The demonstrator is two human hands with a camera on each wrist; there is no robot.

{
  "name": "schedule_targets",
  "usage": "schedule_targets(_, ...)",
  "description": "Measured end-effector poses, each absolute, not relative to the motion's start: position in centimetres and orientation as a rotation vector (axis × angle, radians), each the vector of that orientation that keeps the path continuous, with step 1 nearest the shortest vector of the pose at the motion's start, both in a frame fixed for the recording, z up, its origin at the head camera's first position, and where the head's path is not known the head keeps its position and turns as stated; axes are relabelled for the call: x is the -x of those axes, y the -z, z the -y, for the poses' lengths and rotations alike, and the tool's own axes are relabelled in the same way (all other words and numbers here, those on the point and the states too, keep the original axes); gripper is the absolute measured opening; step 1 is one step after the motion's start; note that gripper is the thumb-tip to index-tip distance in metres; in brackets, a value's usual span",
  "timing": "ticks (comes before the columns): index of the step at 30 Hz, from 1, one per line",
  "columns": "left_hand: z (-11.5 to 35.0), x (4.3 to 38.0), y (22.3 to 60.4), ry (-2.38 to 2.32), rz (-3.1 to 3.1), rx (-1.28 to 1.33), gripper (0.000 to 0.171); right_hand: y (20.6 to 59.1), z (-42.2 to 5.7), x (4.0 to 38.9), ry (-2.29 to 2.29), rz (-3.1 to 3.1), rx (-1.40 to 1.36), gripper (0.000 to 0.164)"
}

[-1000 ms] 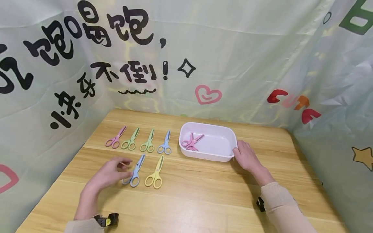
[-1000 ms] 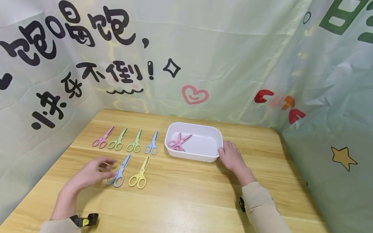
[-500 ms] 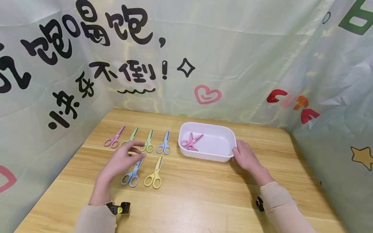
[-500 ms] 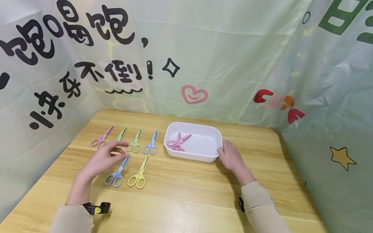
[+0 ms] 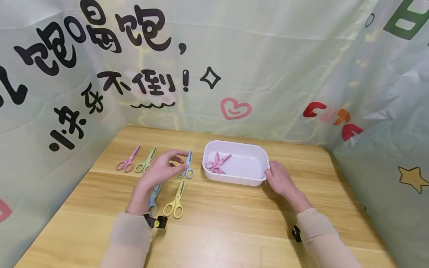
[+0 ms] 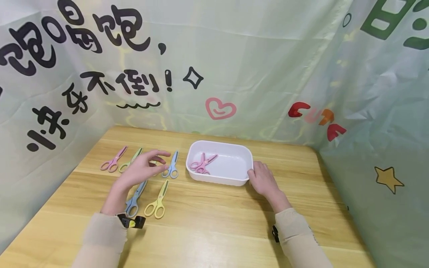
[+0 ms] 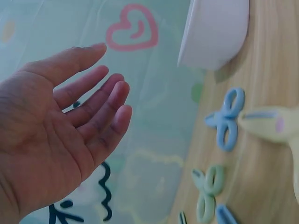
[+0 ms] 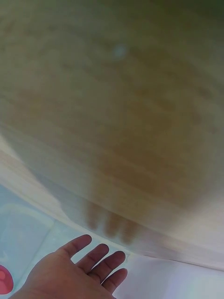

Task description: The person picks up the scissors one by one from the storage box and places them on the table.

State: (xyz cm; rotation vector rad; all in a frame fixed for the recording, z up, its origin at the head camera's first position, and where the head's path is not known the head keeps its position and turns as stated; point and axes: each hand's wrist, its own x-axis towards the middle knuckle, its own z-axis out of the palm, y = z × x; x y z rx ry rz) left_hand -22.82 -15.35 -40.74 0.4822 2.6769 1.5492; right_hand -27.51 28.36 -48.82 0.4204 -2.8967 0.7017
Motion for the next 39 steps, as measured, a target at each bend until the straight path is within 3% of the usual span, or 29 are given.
schedule_targets(16,9.5,28.8,41.4,-1.351,-2.616,-0.789,0.036,48.9,-28.2,27.3,-0.712,2.925,-0.382,0.042)
schedule_targets(32,6.6,33.8,43.5,-0.922,-2.592,-1.021,0.03,48.8,-28.1,27.5,-0.679,2.911,-0.393,0.042)
schedule_targets(39,6.0,35.1,44.6,-0.656,-2.686,-1.007,0.038,48.6,-28.0,27.6,-0.671,2.915,-0.393,0.042)
